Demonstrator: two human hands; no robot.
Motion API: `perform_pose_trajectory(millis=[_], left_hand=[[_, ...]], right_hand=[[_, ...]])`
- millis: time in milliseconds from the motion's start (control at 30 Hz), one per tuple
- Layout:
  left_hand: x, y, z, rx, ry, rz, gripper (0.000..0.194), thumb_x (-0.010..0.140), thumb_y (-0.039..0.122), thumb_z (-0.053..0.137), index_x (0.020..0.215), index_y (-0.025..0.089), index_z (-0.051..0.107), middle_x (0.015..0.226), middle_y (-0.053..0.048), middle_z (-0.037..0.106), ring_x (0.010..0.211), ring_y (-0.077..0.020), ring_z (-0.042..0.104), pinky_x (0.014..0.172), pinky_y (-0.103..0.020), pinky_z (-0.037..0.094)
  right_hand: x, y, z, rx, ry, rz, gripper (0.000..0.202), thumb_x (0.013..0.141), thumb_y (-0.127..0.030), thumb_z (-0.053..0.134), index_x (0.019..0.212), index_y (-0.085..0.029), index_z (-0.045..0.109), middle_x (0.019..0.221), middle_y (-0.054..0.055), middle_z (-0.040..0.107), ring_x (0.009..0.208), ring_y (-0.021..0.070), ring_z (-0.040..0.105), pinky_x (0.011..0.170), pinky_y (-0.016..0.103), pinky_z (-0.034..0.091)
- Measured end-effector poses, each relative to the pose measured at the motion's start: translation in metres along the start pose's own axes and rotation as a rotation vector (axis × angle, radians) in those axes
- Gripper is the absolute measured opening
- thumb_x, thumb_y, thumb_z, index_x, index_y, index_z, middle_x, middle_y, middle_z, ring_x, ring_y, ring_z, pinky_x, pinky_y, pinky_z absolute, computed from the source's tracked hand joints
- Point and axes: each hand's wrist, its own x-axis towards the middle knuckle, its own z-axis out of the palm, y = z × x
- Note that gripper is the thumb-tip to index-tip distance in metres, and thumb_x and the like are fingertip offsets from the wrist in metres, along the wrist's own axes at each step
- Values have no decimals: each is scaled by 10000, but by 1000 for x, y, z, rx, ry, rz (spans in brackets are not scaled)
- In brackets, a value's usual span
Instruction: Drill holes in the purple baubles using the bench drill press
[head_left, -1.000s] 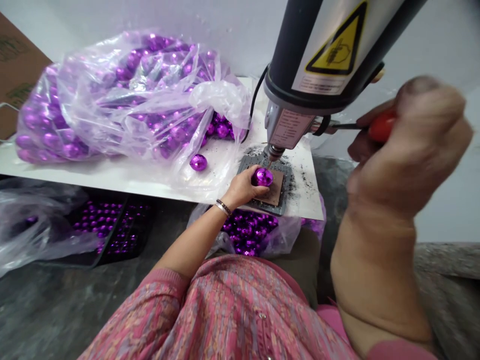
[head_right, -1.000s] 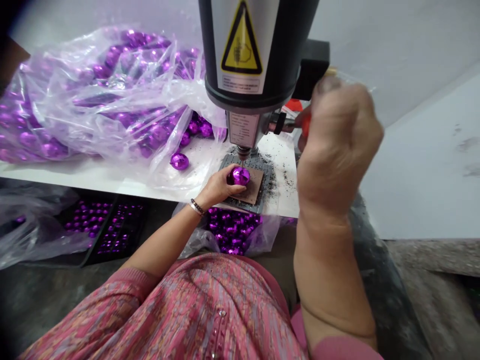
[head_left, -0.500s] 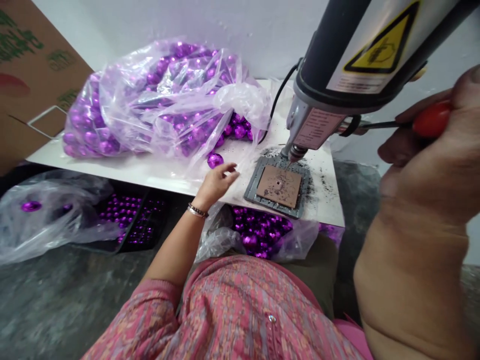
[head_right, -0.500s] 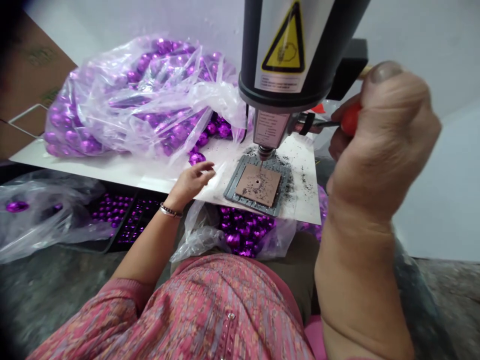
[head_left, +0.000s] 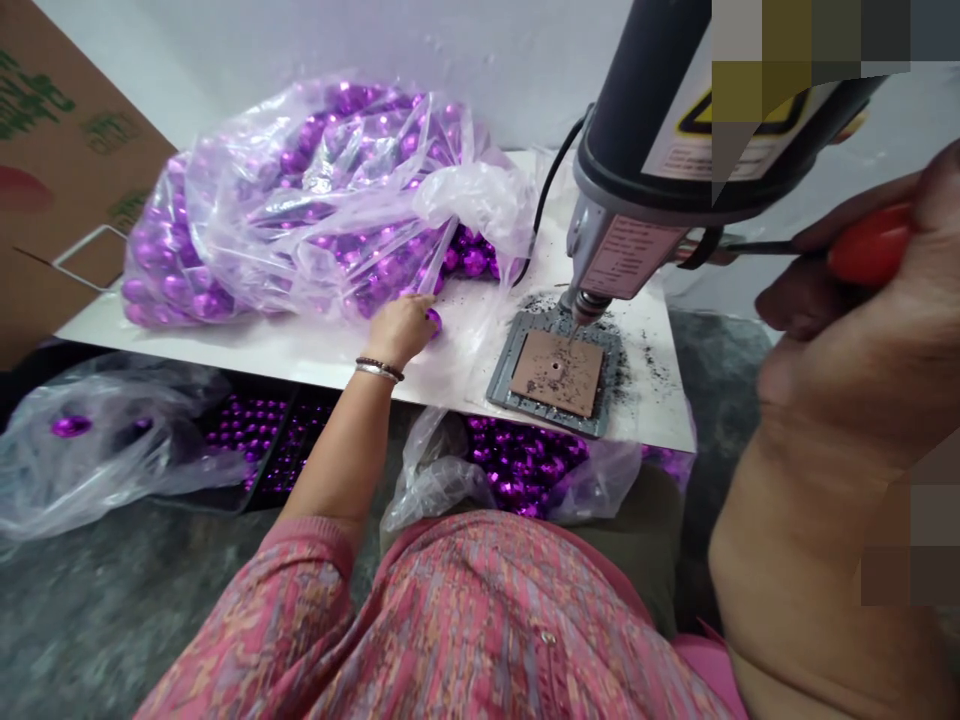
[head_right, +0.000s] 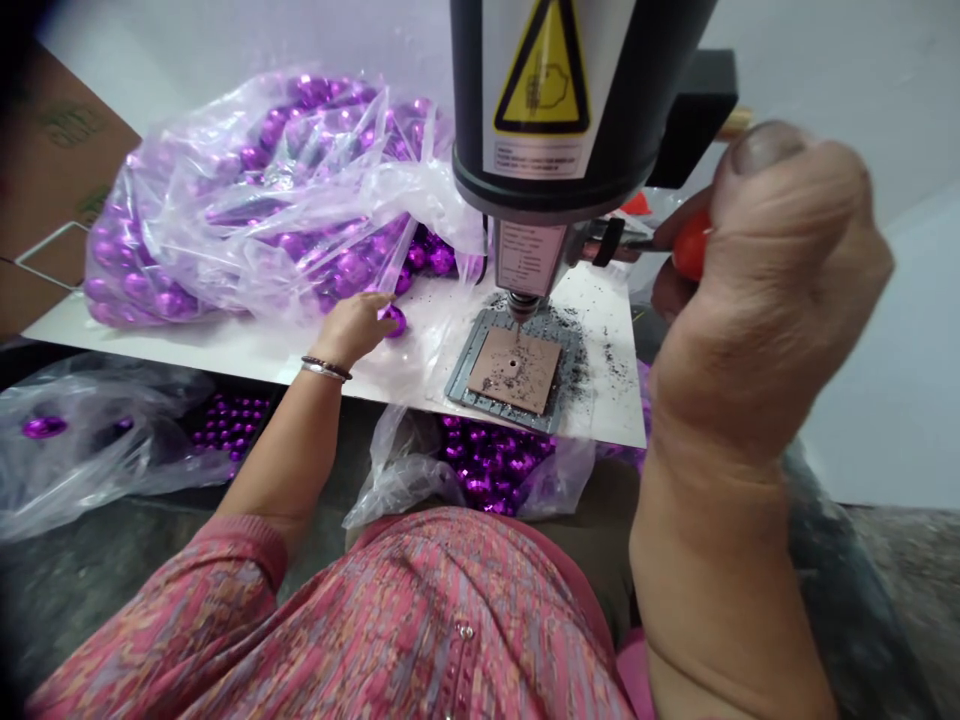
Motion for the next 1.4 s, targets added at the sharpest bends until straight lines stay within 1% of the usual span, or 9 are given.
perform_pose_trajectory(millis=[67,233,333,467,667,800,933,1200,1400], left_hand=[[3,-5,12,93,-53,0,455,825,131,710,1272,196,758,1362,-155,729,1185,-356,691,1034,-454,545],[1,-22,24,13,24,-41,605,793,143,715,1396,190,684,1433,-185,671,1206,-369,684,1012,-454,548],[-9,-25,19,-313,-5,24,621,732,235,794,1343,188,694,1303,-138,730,1152,-299,690,1016,-395,548],[-32,-14,13,-967,-58,46,651,736,421,786,1340,218,651,1109,-70,741,896,-190,697,821,-328,581],[-54,23,18,-1443,-249,-220,470,897,589,641,1173,209,649,928,-80,739,821,-194,727,769,-347,622],[-58,45,31,-1488,-399,-268,399,895,531,710,1108,203,629,962,-82,752,880,-198,762,834,-353,642],[-59,65,44,-1395,-520,-186,546,761,364,869,1202,216,583,1045,-51,744,807,-159,750,735,-292,612],[-45,95,58,-980,-384,-4,452,815,330,808,1198,155,643,969,-9,679,634,-72,544,574,-205,451],[-37,104,62,-885,-406,-5,453,823,312,784,1228,158,652,1011,-22,696,673,-88,559,569,-191,452]], right_hand=[[-1,-1,1,-12,-1,-7,457,962,-534,485,717,-149,473,657,-4,499,482,27,413,474,236,300],[-5,-3,4,13,12,-38,438,957,-511,482,707,-152,446,627,-12,439,478,22,396,464,226,289],[-5,-3,4,-7,6,-9,404,943,-495,506,734,-152,452,650,-21,459,498,6,413,481,189,317],[-5,0,2,-9,-3,-39,423,949,-523,480,751,-156,405,647,-22,461,492,13,404,486,200,318],[-1,6,1,37,-37,-65,465,915,-604,527,766,-177,419,612,-29,457,475,40,398,464,235,317],[0,6,0,60,-82,-72,594,874,-729,561,764,-170,390,617,-38,421,493,17,377,476,203,298],[-1,5,-1,9,-83,-86,610,901,-742,532,804,-149,429,677,-29,443,544,-4,380,521,179,291],[23,-24,5,-192,-140,-34,552,996,-550,470,684,-99,411,624,-18,394,631,-42,361,642,153,276],[42,-41,8,-283,-207,17,607,892,-696,229,668,-139,321,629,-43,325,630,-93,254,673,145,238]])
